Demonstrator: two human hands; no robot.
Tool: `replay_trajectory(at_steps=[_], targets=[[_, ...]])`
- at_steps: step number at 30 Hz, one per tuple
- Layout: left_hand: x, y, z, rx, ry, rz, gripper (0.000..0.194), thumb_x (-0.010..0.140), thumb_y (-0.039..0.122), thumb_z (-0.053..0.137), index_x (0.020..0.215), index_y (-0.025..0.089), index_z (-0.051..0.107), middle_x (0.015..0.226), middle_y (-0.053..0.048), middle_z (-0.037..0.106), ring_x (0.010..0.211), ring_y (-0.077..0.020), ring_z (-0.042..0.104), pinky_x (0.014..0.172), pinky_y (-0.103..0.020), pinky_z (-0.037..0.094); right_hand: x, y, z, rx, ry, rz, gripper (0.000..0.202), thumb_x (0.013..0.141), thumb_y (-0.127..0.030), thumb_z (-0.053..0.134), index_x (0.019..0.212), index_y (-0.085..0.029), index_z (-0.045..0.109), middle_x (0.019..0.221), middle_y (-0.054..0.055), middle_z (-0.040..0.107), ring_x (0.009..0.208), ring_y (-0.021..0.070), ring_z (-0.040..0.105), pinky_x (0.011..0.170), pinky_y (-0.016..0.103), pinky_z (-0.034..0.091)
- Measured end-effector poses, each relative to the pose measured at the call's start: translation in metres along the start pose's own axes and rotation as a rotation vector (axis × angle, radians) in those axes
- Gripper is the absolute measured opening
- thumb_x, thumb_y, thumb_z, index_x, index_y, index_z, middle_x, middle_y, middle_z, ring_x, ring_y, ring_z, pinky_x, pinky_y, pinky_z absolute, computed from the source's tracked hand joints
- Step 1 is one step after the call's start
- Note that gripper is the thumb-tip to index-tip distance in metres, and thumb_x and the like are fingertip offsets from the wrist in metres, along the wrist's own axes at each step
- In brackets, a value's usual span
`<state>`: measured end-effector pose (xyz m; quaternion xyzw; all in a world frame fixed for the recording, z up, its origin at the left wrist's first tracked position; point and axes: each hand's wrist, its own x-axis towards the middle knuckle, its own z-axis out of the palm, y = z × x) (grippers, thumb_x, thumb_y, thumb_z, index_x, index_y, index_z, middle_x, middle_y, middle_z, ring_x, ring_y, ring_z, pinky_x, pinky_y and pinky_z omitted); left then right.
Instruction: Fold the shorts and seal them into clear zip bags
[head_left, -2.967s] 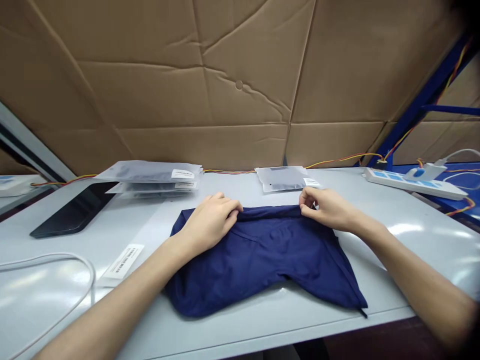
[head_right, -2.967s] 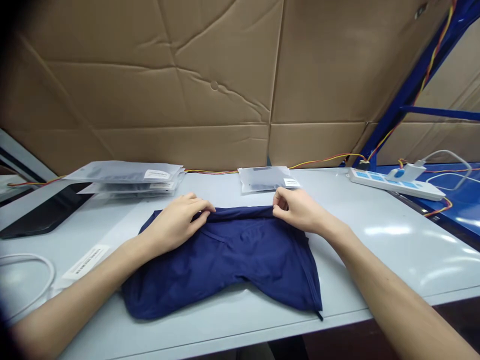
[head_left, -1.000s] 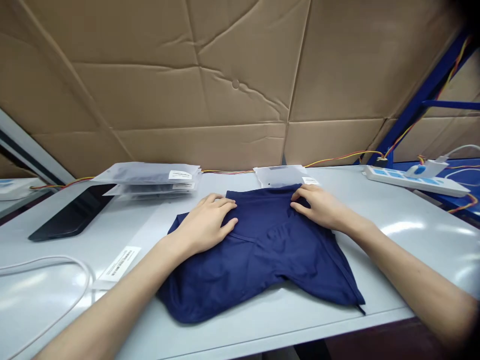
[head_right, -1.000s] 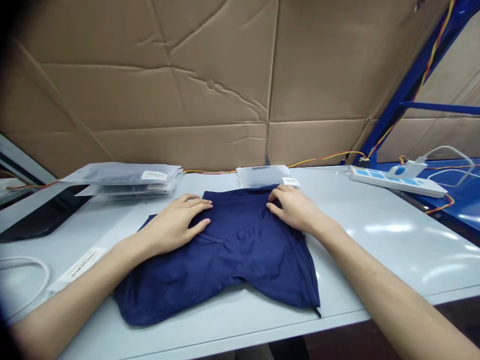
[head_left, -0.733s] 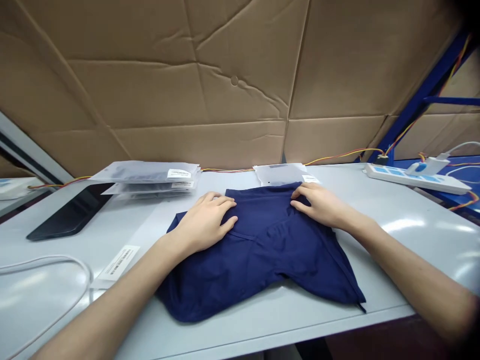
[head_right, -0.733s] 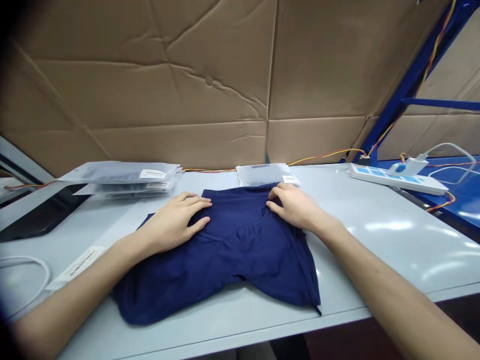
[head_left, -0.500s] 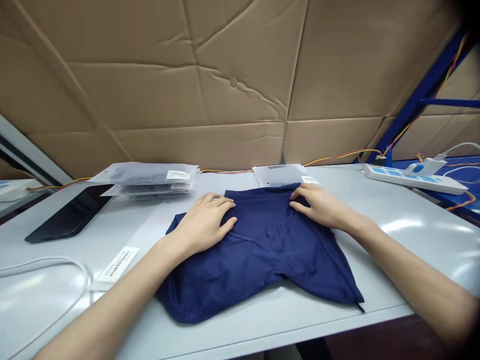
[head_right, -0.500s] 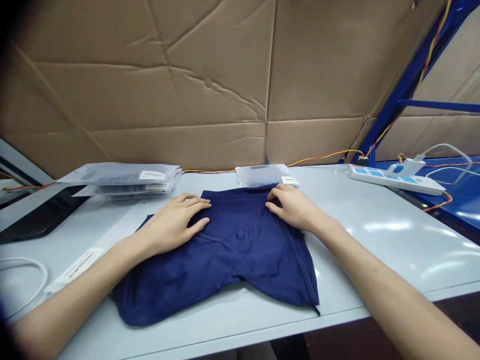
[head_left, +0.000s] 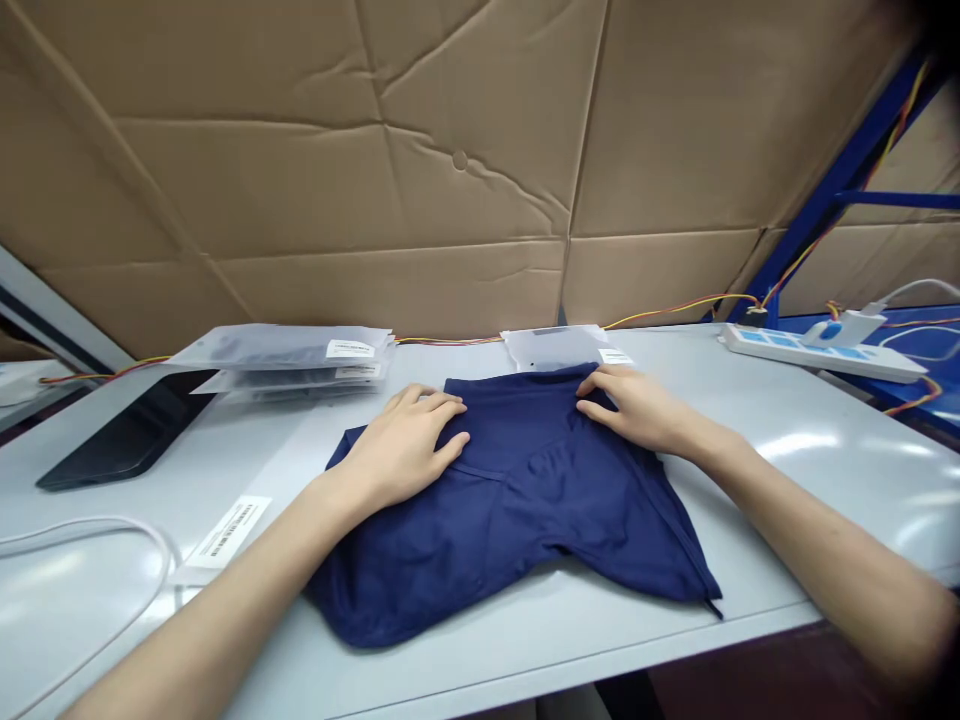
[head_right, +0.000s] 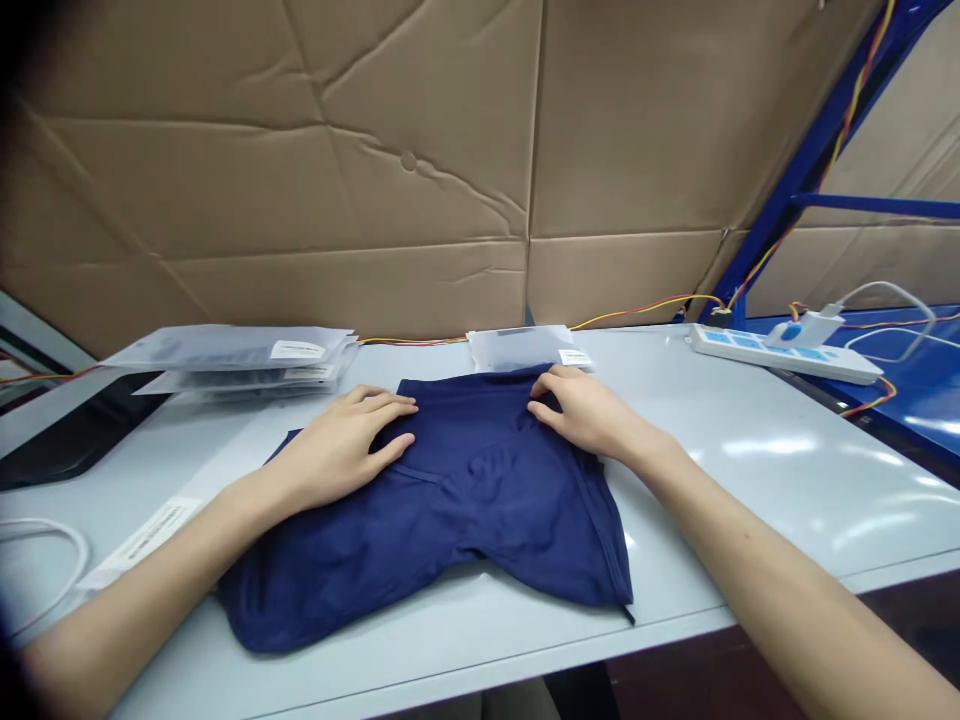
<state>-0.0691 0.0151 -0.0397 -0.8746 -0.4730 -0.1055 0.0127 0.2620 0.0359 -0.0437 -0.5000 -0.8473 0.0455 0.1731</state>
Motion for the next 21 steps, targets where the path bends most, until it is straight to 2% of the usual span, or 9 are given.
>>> replay_trajectory(at_steps=[21], targets=[[0.0001, 0.0000, -0.0007, 0.006, -0.005, -0.014, 0.043, 0.100, 0.041, 0.047, 0.130, 0.019, 0.066, 0.133, -0.008, 0.069, 0.129, -0.0308, 0.054, 0.113, -0.048, 0.043, 0.0000, 0.0034, 0.0014, 0.011, 0.001, 0.000, 0.020, 0.095, -0.036, 0.056, 0.102, -0.023, 0.070, 0.108, 0.009, 0.073, 0.102, 0.0280, 0.068, 0.090, 0.044, 0.054]])
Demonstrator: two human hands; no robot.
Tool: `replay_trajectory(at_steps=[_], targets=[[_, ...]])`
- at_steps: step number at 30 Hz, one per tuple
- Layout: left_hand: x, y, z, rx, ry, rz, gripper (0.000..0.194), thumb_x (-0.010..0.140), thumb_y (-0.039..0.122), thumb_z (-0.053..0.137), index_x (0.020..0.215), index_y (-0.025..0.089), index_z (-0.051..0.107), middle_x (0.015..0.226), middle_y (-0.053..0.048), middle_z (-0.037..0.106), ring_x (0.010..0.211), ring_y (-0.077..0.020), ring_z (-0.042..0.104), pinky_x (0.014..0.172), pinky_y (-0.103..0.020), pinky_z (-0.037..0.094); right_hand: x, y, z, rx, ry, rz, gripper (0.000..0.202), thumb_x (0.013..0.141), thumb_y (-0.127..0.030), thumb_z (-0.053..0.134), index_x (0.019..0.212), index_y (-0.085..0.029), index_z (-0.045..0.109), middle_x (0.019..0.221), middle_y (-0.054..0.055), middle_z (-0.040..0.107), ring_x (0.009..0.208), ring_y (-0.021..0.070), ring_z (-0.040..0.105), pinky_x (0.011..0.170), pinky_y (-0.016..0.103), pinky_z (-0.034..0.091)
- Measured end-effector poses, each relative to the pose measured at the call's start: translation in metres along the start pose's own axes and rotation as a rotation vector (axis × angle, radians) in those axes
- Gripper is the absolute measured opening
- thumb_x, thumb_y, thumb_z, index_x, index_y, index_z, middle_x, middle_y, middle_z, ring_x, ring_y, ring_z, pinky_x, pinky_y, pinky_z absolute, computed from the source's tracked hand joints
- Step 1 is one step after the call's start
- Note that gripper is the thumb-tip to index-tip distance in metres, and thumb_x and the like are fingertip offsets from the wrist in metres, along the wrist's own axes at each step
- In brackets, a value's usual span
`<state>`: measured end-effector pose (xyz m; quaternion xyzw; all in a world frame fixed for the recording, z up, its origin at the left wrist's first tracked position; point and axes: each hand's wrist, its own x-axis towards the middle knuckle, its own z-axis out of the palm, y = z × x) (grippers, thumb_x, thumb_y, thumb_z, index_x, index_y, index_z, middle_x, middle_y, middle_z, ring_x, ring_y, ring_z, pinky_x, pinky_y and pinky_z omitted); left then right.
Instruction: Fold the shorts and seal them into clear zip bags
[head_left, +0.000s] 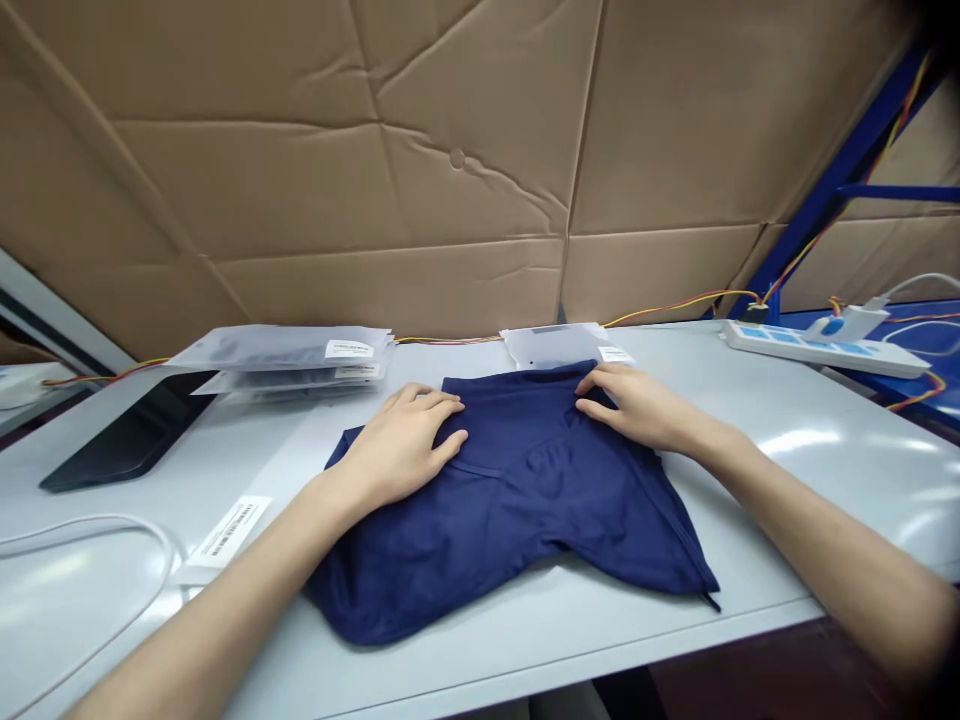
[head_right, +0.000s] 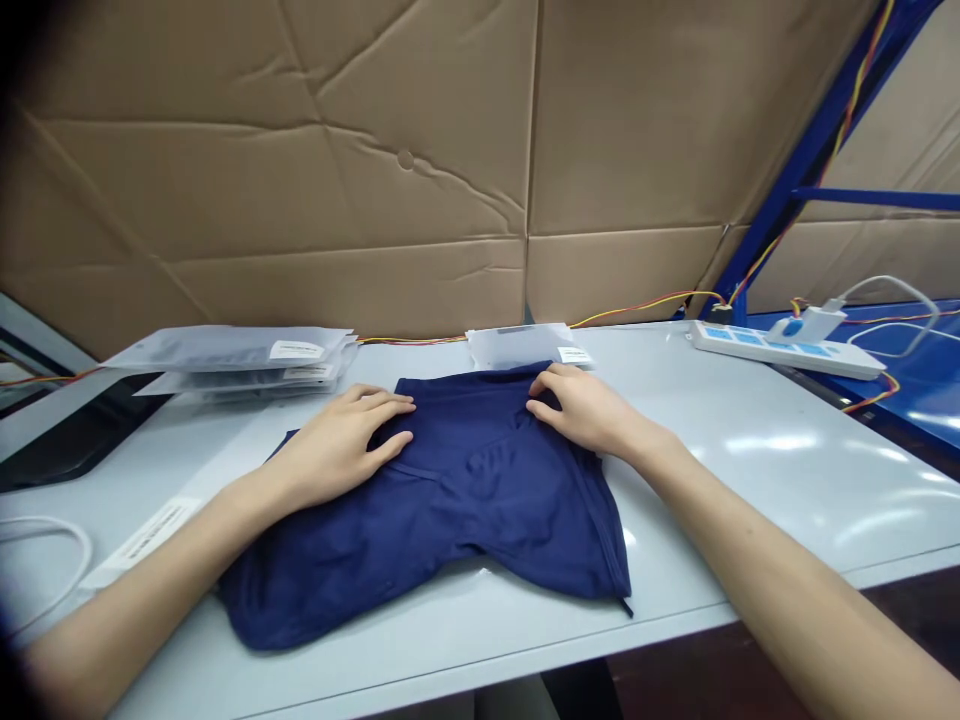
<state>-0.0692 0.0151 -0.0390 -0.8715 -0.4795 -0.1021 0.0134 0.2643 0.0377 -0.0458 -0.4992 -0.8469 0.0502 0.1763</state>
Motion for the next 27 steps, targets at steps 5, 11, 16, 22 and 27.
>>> replay_trajectory(at_steps=[5, 11, 16, 22, 27], targets=[[0.0004, 0.0012, -0.0008, 0.013, 0.000, -0.003, 0.044, 0.100, 0.042, 0.048, 0.131, 0.017, 0.066, 0.134, -0.009, 0.069, 0.130, -0.0309, 0.053, 0.114, -0.049, 0.042, 0.0000, 0.0004, -0.0003, 0.006, 0.004, -0.002, 0.019, 0.095, -0.035, 0.056, 0.102, -0.023, 0.069, 0.109, 0.009, 0.073, 0.103, 0.0280, 0.067, 0.091, 0.044, 0.054], [0.0005, -0.0006, 0.0004, 0.008, 0.001, -0.006, 0.044, 0.100, 0.042, 0.047, 0.131, 0.019, 0.067, 0.134, -0.008, 0.069, 0.129, -0.0307, 0.054, 0.113, -0.048, 0.043, -0.0004, 0.0007, -0.0004, 0.004, -0.006, -0.003, 0.019, 0.096, -0.036, 0.056, 0.102, -0.023, 0.069, 0.109, 0.009, 0.073, 0.103, 0.0275, 0.067, 0.091, 0.044, 0.054], [0.0007, -0.0005, 0.0008, 0.001, 0.013, -0.006, 0.044, 0.099, 0.043, 0.047, 0.130, 0.019, 0.067, 0.133, -0.007, 0.070, 0.128, -0.0306, 0.054, 0.113, -0.048, 0.044, -0.0007, 0.0006, -0.0010, 0.013, -0.001, -0.015, 0.018, 0.096, -0.035, 0.056, 0.103, -0.024, 0.069, 0.109, 0.008, 0.073, 0.103, 0.0271, 0.067, 0.091, 0.043, 0.054], [0.0004, 0.0002, 0.0004, -0.011, 0.027, -0.009, 0.041, 0.099, 0.042, 0.048, 0.128, 0.020, 0.068, 0.132, -0.007, 0.070, 0.129, -0.0309, 0.055, 0.113, -0.049, 0.043, -0.0005, 0.0013, -0.0008, 0.023, 0.003, -0.005, 0.018, 0.095, -0.035, 0.057, 0.102, -0.023, 0.069, 0.109, 0.009, 0.073, 0.102, 0.0274, 0.068, 0.090, 0.043, 0.054], [-0.0006, 0.0007, -0.0008, -0.006, 0.009, -0.013, 0.042, 0.100, 0.041, 0.047, 0.129, 0.019, 0.067, 0.134, -0.008, 0.069, 0.129, -0.0310, 0.054, 0.114, -0.049, 0.043, -0.0001, 0.0018, -0.0006, 0.024, -0.009, -0.013, 0.019, 0.095, -0.035, 0.056, 0.102, -0.023, 0.069, 0.108, 0.009, 0.073, 0.102, 0.0278, 0.068, 0.090, 0.044, 0.054]])
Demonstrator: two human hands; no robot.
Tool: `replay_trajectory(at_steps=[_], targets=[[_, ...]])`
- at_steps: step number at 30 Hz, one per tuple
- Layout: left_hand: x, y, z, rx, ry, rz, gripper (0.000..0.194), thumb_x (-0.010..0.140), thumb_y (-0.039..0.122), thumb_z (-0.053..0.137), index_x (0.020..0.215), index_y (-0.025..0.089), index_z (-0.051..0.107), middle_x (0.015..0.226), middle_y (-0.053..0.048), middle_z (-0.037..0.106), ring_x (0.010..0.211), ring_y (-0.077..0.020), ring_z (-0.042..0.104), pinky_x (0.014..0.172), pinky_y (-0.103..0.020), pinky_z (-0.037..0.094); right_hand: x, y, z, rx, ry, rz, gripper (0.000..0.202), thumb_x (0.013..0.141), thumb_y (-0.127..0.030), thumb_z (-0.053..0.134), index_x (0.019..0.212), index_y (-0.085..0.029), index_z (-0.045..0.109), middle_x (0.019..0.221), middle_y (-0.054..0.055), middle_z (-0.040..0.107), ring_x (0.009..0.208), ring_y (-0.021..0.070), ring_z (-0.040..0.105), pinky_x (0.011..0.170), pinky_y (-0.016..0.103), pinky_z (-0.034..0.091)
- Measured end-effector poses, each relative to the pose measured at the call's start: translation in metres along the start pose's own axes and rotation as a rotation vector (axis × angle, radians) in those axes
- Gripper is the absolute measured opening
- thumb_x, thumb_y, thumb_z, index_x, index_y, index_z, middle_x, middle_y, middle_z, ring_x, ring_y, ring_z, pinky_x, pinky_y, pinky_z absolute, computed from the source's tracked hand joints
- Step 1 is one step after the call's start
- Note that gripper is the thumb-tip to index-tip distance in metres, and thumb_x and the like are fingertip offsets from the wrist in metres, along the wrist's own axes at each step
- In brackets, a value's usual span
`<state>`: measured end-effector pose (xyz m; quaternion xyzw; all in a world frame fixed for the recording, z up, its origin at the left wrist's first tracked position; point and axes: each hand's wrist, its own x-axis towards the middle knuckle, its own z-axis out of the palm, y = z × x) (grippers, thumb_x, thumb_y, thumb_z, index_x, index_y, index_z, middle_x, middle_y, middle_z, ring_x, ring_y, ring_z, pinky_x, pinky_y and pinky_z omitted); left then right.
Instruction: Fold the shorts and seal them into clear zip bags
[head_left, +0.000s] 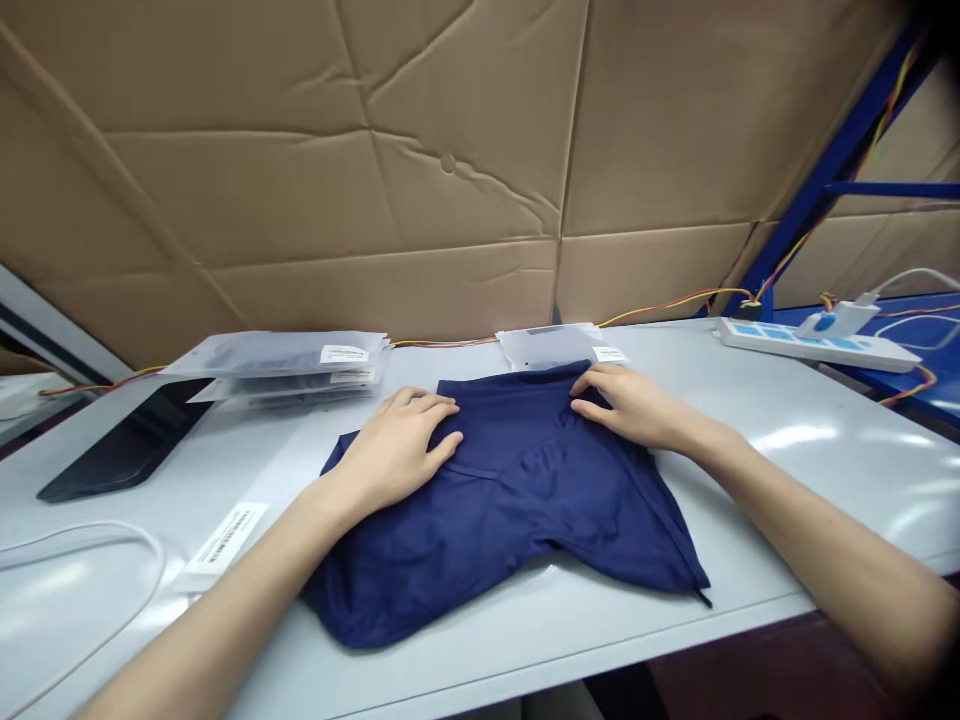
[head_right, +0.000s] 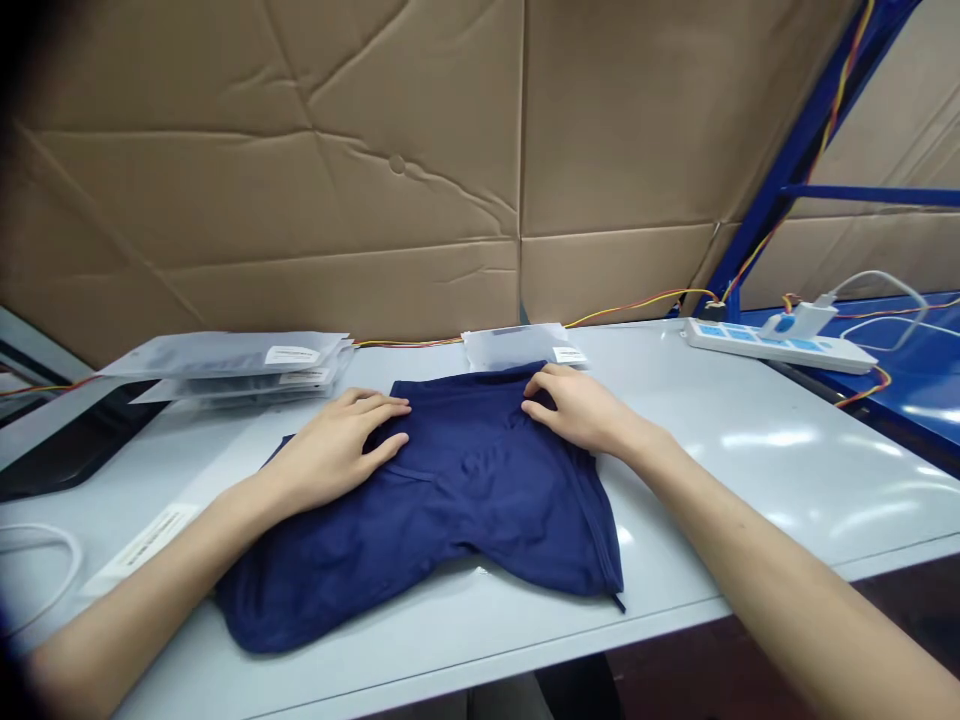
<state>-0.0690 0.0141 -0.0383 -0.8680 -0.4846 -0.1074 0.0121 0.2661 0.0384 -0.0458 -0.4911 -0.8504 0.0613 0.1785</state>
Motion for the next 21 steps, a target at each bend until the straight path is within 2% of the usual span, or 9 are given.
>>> replay_trajectory(at_steps=[15, 21], targets=[[0.0006, -0.0007, 0.0013, 0.022, -0.003, -0.005, 0.044, 0.100, 0.042, 0.047, 0.132, 0.018, 0.066, 0.134, -0.007, 0.069, 0.130, -0.0309, 0.053, 0.114, -0.048, 0.042, 0.0002, 0.0033, 0.0018, 0.004, 0.012, -0.002, 0.020, 0.096, -0.037, 0.057, 0.102, -0.022, 0.069, 0.109, 0.009, 0.072, 0.103, 0.0279, 0.067, 0.090, 0.043, 0.053], [0.0005, 0.0000, 0.0003, 0.012, -0.017, 0.008, 0.046, 0.101, 0.041, 0.045, 0.133, 0.015, 0.065, 0.135, -0.010, 0.068, 0.130, -0.0310, 0.052, 0.114, -0.049, 0.042, 0.0015, 0.0050, 0.0032, 0.031, 0.036, -0.036, 0.017, 0.095, -0.033, 0.057, 0.100, -0.023, 0.070, 0.106, 0.008, 0.073, 0.100, 0.0270, 0.067, 0.089, 0.042, 0.053]])
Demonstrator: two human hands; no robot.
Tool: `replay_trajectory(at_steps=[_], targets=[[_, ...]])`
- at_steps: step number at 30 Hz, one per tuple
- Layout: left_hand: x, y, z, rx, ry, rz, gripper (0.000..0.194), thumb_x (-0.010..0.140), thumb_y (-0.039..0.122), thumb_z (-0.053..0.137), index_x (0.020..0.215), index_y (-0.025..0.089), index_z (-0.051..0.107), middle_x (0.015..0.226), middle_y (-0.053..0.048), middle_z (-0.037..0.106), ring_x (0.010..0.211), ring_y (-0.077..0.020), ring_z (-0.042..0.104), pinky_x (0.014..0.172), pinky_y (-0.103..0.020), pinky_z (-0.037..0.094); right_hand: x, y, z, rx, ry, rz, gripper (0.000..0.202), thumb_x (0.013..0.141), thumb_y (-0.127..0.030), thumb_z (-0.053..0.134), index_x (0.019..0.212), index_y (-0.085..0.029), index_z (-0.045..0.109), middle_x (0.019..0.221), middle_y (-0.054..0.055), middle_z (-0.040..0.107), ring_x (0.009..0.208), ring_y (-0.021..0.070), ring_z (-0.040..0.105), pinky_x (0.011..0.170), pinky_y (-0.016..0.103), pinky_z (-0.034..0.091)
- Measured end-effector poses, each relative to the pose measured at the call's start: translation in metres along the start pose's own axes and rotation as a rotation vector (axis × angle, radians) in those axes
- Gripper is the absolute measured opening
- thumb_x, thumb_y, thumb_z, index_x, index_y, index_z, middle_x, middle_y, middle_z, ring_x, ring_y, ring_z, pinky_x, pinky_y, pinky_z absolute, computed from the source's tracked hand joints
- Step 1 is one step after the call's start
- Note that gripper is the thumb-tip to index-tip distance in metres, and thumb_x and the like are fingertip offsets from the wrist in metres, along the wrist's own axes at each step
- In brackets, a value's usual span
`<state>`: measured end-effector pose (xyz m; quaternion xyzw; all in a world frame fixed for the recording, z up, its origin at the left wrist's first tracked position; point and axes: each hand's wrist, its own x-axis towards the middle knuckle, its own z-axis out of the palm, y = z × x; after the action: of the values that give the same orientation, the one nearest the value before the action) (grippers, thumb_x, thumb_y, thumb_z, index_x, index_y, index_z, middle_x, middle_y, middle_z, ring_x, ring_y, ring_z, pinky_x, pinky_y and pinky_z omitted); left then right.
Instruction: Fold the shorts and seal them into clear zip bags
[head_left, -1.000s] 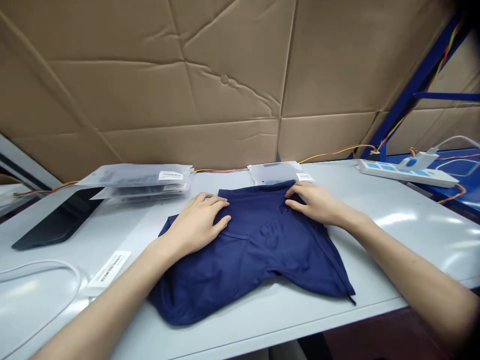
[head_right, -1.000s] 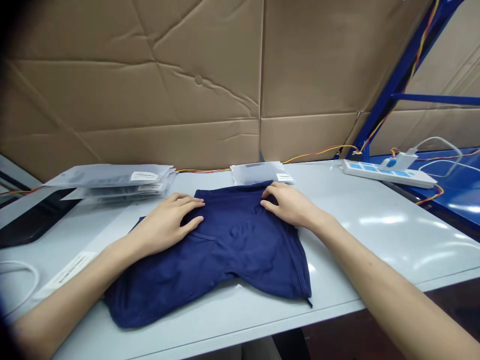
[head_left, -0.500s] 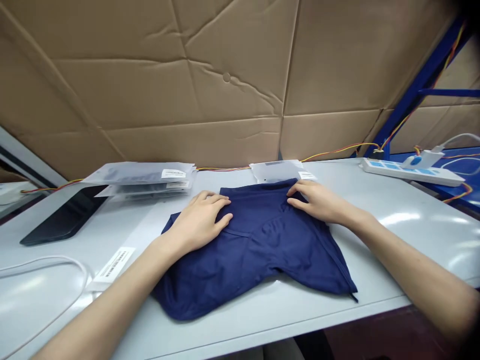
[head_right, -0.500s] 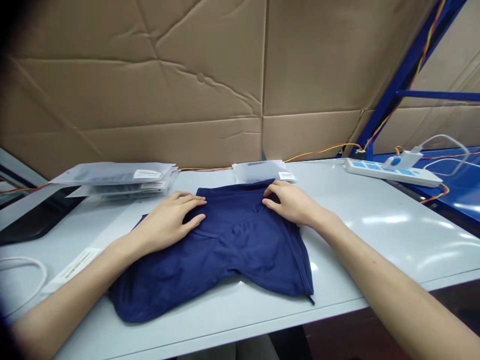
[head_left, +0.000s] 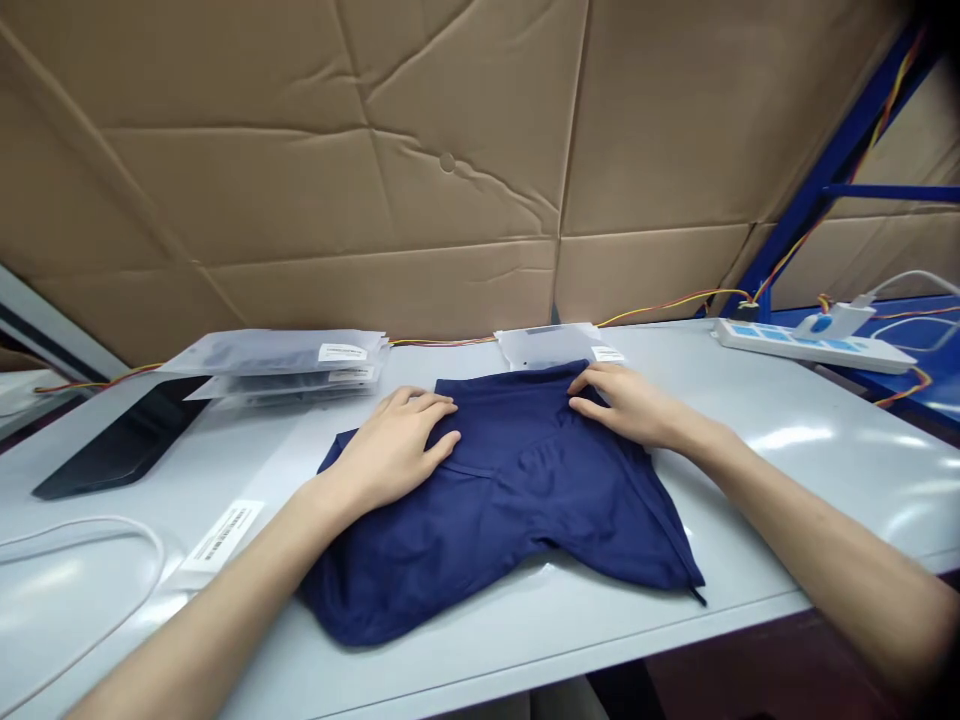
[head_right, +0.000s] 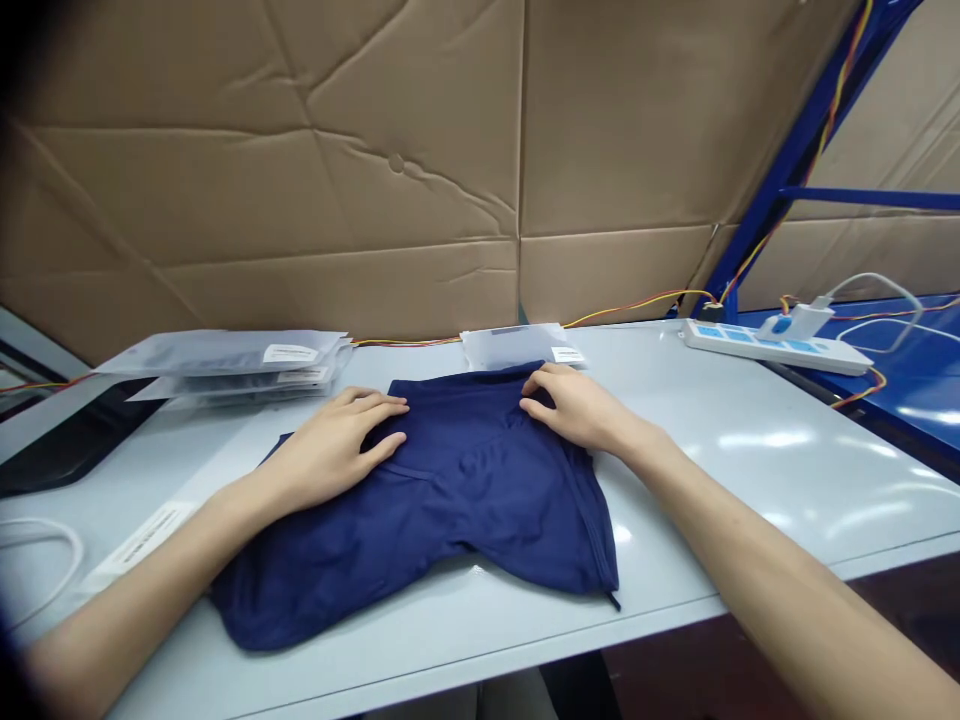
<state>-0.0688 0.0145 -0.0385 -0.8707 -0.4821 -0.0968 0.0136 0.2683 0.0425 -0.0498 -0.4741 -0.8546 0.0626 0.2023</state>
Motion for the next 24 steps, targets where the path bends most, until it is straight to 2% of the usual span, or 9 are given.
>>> replay_trajectory(at_steps=[2, 4, 7, 9, 12, 15, 18, 24], targets=[[0.001, -0.001, -0.001, -0.008, -0.008, 0.012, 0.046, 0.100, 0.043, 0.046, 0.132, 0.016, 0.065, 0.135, -0.009, 0.068, 0.130, -0.0306, 0.052, 0.114, -0.048, 0.042, 0.001, 0.001, 0.000, -0.012, 0.055, -0.012, 0.017, 0.095, -0.032, 0.056, 0.098, -0.023, 0.070, 0.103, 0.008, 0.073, 0.098, 0.0269, 0.067, 0.090, 0.043, 0.052], [0.003, -0.002, -0.003, -0.015, -0.014, 0.020, 0.046, 0.100, 0.044, 0.045, 0.130, 0.016, 0.066, 0.132, -0.010, 0.069, 0.128, -0.0303, 0.054, 0.112, -0.047, 0.043, 0.004, 0.003, 0.001, -0.028, 0.161, -0.011, 0.018, 0.095, -0.032, 0.054, 0.099, -0.023, 0.069, 0.102, 0.009, 0.071, 0.100, 0.0278, 0.065, 0.093, 0.044, 0.051], [0.012, -0.007, -0.007, 0.007, 0.023, -0.004, 0.044, 0.099, 0.042, 0.044, 0.125, 0.015, 0.068, 0.125, -0.012, 0.071, 0.122, -0.0310, 0.058, 0.110, -0.047, 0.045, 0.007, 0.010, 0.003, -0.069, 0.314, 0.043, 0.024, 0.095, -0.034, 0.054, 0.110, -0.022, 0.068, 0.110, 0.013, 0.067, 0.111, 0.0309, 0.061, 0.099, 0.046, 0.050], [0.021, -0.011, -0.009, 0.043, 0.057, -0.044, 0.044, 0.098, 0.039, 0.043, 0.124, 0.014, 0.067, 0.125, -0.014, 0.070, 0.123, -0.0321, 0.058, 0.109, -0.048, 0.045, 0.010, 0.016, 0.007, -0.110, 0.346, 0.097, 0.032, 0.095, -0.035, 0.053, 0.120, -0.020, 0.067, 0.116, 0.015, 0.064, 0.117, 0.0326, 0.058, 0.102, 0.047, 0.049], [0.039, -0.017, -0.005, 0.074, 0.063, -0.107, 0.045, 0.095, 0.036, 0.044, 0.126, 0.013, 0.066, 0.131, -0.017, 0.067, 0.126, -0.0348, 0.057, 0.109, -0.049, 0.044, 0.013, 0.026, 0.011, -0.122, 0.317, 0.141, 0.038, 0.096, -0.036, 0.052, 0.126, -0.018, 0.066, 0.119, 0.016, 0.063, 0.118, 0.0335, 0.058, 0.105, 0.049, 0.047], [0.056, -0.021, 0.002, 0.072, 0.035, -0.156, 0.039, 0.091, 0.034, 0.046, 0.114, 0.013, 0.070, 0.121, -0.018, 0.071, 0.120, -0.0377, 0.061, 0.102, -0.050, 0.048, 0.015, 0.032, 0.014, -0.069, 0.287, 0.126, 0.032, 0.095, -0.034, 0.053, 0.118, -0.019, 0.069, 0.113, 0.015, 0.065, 0.111, 0.0315, 0.061, 0.102, 0.048, 0.049], [0.067, -0.022, 0.006, 0.039, 0.020, -0.201, 0.027, 0.087, 0.030, 0.049, 0.096, 0.017, 0.071, 0.106, -0.016, 0.074, 0.109, -0.0362, 0.066, 0.094, -0.047, 0.051, 0.016, 0.035, 0.015, -0.030, 0.298, 0.098, 0.020, 0.091, -0.031, 0.056, 0.103, -0.021, 0.069, 0.105, 0.013, 0.067, 0.106, 0.0303, 0.062, 0.098, 0.047, 0.050], [0.064, -0.024, -0.009, -0.114, 0.054, -0.211, 0.015, 0.085, 0.034, 0.052, 0.089, 0.023, 0.060, 0.099, -0.006, 0.076, 0.095, -0.0263, 0.071, 0.084, -0.036, 0.053, 0.017, 0.025, 0.005, 0.130, 0.384, 0.116, 0.005, 0.085, -0.028, 0.059, 0.088, -0.024, 0.060, 0.097, 0.008, 0.071, 0.094, 0.0269, 0.065, 0.091, 0.045, 0.052]])
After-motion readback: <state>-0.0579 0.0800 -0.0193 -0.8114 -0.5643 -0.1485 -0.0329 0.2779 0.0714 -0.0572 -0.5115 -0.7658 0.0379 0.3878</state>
